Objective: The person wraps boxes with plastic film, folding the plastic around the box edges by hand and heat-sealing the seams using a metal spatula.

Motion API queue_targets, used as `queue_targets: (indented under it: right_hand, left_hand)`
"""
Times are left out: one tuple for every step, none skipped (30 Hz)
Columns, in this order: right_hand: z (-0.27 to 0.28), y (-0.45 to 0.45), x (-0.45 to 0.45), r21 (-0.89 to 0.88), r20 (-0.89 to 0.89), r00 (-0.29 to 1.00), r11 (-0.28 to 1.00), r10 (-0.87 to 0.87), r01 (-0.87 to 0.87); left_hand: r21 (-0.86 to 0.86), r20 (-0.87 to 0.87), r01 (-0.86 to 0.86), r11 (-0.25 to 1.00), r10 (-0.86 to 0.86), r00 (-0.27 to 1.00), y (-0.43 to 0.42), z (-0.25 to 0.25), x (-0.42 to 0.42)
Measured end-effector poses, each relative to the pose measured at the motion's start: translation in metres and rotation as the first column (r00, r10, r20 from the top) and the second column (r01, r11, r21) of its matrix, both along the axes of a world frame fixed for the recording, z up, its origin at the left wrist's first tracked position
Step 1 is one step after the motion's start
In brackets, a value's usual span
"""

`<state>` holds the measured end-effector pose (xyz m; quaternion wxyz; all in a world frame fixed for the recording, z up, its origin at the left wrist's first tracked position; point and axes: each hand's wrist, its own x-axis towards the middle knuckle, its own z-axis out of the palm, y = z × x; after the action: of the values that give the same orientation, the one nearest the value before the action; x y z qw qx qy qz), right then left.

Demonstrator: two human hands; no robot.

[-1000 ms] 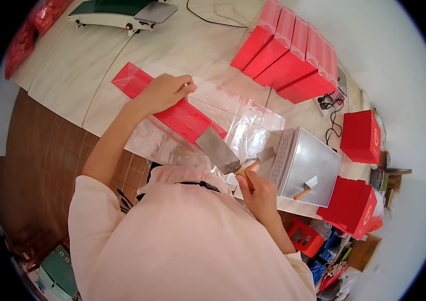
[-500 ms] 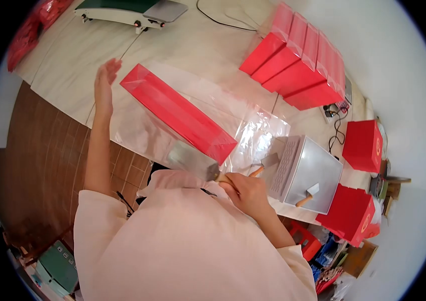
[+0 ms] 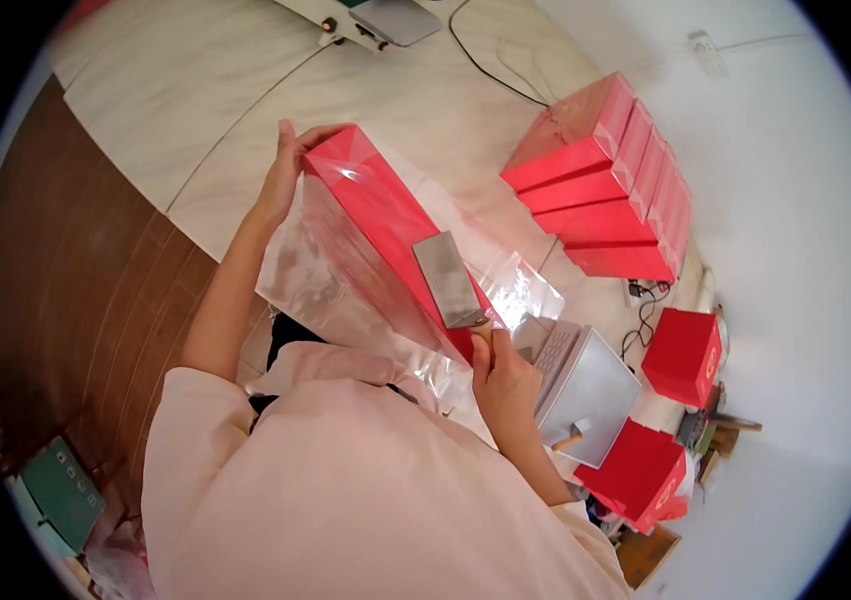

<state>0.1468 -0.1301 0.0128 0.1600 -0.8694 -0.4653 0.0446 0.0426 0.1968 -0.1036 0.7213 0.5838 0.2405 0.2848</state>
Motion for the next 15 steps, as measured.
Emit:
queue_targets:
  right_hand:
    - [-0.001,-0.002,-0.001,-0.022,0.019,0.999,0.999,-0.042,0.042]
    - [0.0,-0.01,-0.004,-0.033,0.033,0.996,0.996,-0.083,0.085]
    - [-0.002,-0.017,-0.006,-0.049,0.053,0.993,0.993,-0.104,0.107]
    - [-0.004,-0.02,-0.006,-0.061,0.067,0.993,0.993,-0.099,0.103]
    - [0.0,-0.03,-0.012,-0.067,0.078,0.985,0.985,-0.153,0.158]
    - [0.002,-0.037,-0.015,-0.051,0.02,0.983,0.982,-0.18,0.181]
    - [0.004,-0.047,-0.02,-0.038,-0.035,0.974,0.975,-0.222,0.22]
    - [0.004,-0.051,-0.02,-0.038,-0.035,0.974,0.975,-0.222,0.221]
    - [0.004,-0.058,-0.023,-0.056,-0.04,0.965,0.964,-0.261,0.258]
    - [0.006,-0.066,-0.027,-0.075,-0.041,0.951,0.95,-0.305,0.302]
    - [0.004,-0.071,-0.028,-0.074,-0.041,0.951,0.951,-0.305,0.302]
    - [0.003,-0.078,-0.029,-0.08,-0.039,0.949,0.948,-0.311,0.308]
    - [0.003,-0.084,-0.031,-0.087,-0.032,0.949,0.947,-0.313,0.309]
    - [0.003,-0.089,-0.031,-0.087,-0.032,0.949,0.947,-0.313,0.309]
    - [0.003,-0.094,-0.03,-0.087,-0.025,0.949,0.946,-0.315,0.312]
  left_hand:
    - [0.006,0.005,0.003,1.0,-0.003,1.0,0.001,-0.002,-0.002]
    - [-0.005,0.019,0.045,0.999,-0.045,0.999,-0.001,-0.004,0.008]
    - [-0.01,0.052,0.028,1.0,-0.028,0.998,-0.003,-0.005,0.012]
    - [-0.012,0.08,-0.014,1.0,0.015,0.997,-0.001,-0.007,0.007]
    - [-0.053,0.159,-0.057,0.997,0.065,0.985,0.001,-0.022,0.012]
    - [-0.055,0.162,-0.03,0.998,0.038,0.986,0.002,-0.028,0.015]
    - [-0.057,0.183,-0.082,0.995,0.091,0.979,0.001,-0.034,0.022]
    - [-0.056,0.2,-0.177,0.983,0.184,0.962,0.002,-0.04,0.021]
    - [-0.059,0.202,-0.16,0.985,0.169,0.965,0.001,-0.038,0.022]
    - [-0.083,0.215,-0.166,0.983,0.181,0.96,-0.001,-0.035,0.025]
    - [-0.104,0.223,-0.195,0.975,0.214,0.951,-0.002,-0.033,0.024]
    - [-0.106,0.227,-0.188,0.976,0.208,0.951,-0.002,-0.033,0.026]
    - [-0.104,0.246,-0.19,0.976,0.21,0.946,-0.002,-0.034,0.028]
    - [-0.095,0.258,-0.195,0.976,0.213,0.942,-0.002,-0.034,0.028]
    - [-0.1,0.261,-0.199,0.975,0.218,0.94,-0.002,-0.037,0.029]
